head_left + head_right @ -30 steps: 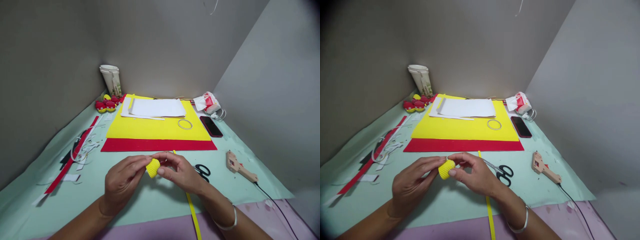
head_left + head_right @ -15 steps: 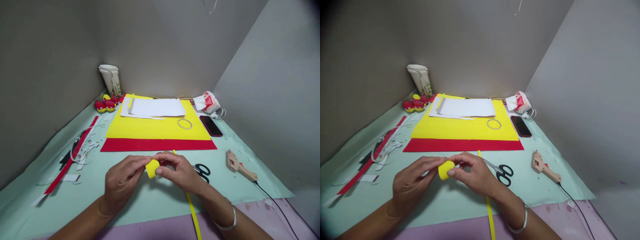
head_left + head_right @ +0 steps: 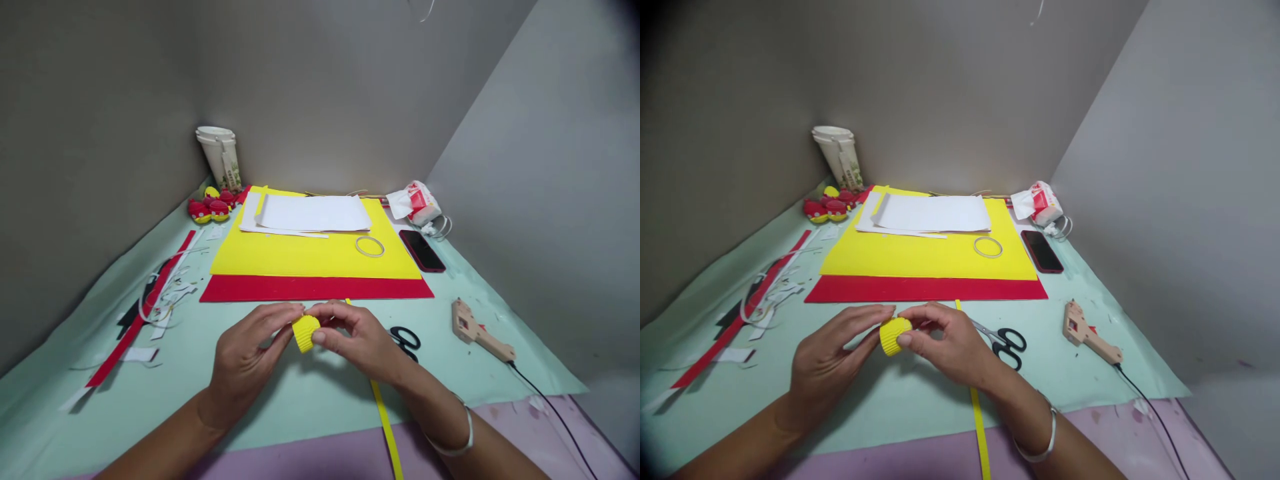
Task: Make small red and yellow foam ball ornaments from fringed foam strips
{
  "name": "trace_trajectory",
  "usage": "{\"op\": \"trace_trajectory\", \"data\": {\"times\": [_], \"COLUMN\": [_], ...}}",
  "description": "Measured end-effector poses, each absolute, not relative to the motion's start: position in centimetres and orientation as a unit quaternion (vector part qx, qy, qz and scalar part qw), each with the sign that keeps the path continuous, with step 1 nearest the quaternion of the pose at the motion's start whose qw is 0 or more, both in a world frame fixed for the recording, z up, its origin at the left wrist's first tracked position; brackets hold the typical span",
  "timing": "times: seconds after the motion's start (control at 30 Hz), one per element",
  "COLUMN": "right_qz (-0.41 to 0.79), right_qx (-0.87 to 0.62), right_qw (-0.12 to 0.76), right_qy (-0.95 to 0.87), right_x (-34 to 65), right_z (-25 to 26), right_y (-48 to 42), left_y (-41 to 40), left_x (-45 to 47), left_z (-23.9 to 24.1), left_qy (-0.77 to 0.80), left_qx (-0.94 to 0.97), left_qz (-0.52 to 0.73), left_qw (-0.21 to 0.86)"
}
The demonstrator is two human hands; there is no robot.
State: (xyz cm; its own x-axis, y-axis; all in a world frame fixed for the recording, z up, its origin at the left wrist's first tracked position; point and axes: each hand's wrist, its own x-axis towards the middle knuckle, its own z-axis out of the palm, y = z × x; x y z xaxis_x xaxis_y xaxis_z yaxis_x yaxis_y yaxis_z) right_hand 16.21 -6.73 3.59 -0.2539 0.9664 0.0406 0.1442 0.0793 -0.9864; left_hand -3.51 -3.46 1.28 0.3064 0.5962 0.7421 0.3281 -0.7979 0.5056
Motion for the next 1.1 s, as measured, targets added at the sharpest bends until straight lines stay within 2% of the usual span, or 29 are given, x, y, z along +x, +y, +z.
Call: {"op": "trace_trajectory", "data": {"times": [0.17,0.47,1.1], "right_qz": [0.527,0.494,0.523], "right_qx": [-0.442,-0.46,-0.441], "right_qw": [0.401,0.387,0.403], "right_qy": [-0.605,-0.629,-0.609], "right_x": [16.31,16.31,16.37], "right_z": [3.82,4.18,3.64], "right_y": [-6.75,-6.95,-6.87], "left_y": [-3.43,-3.82,-3.64], "left_x": [-3.68,-3.85,-3.71], "left_z": [1.36,1.56,1.38], "left_qy": [0.248,0.251,0.261], "left_qx": [0.826,0.815,0.812], "left_qz": [0.499,0.508,0.504], "left_qw": [0.084,0.122,0.135]}}
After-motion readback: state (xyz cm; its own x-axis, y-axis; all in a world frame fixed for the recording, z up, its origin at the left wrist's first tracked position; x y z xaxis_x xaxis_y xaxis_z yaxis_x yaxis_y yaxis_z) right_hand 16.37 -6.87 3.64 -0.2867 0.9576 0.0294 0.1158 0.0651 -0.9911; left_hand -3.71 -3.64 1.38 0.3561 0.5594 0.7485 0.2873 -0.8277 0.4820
